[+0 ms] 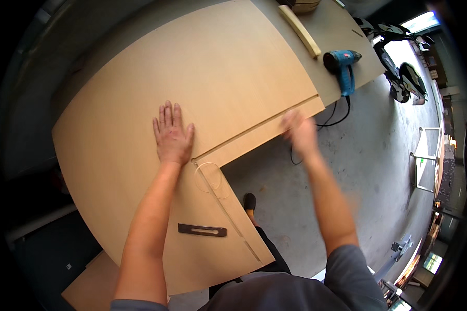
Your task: The person trims the edges of a large wooden board using a utility knife and a heat gun. They apply heat to the edge banding and then scrape off excess material with the knife. The person also cleans up wood shavings from the floor and moves the board to a different location.
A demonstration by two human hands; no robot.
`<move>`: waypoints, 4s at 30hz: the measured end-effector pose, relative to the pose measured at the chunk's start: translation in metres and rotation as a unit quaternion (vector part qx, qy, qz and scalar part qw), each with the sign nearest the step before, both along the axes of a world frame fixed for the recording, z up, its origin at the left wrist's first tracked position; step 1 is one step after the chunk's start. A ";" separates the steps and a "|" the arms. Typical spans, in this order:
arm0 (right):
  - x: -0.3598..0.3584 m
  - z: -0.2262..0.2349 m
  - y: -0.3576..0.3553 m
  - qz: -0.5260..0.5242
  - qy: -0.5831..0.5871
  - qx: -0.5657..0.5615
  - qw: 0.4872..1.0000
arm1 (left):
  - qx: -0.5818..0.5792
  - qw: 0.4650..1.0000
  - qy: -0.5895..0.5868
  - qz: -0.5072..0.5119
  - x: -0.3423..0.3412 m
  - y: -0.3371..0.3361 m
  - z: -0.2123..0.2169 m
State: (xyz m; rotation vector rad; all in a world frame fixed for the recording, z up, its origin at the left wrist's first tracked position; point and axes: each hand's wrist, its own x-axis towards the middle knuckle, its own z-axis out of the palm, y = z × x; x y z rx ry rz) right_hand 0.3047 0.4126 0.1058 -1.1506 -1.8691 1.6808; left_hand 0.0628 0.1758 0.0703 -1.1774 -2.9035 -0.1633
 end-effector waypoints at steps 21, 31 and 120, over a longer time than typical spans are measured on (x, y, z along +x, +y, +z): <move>0.082 0.028 -0.296 0.308 -0.135 0.289 0.897 | 0.156 0.986 0.037 -0.048 0.022 -0.008 -0.021; 0.066 -0.001 -0.320 0.496 -0.144 0.200 0.833 | 0.102 0.992 -0.060 -0.049 0.018 -0.006 -0.004; 0.024 -0.035 -0.258 -0.036 -0.255 0.235 0.937 | 0.236 0.968 -0.065 -0.050 -0.031 0.019 -0.051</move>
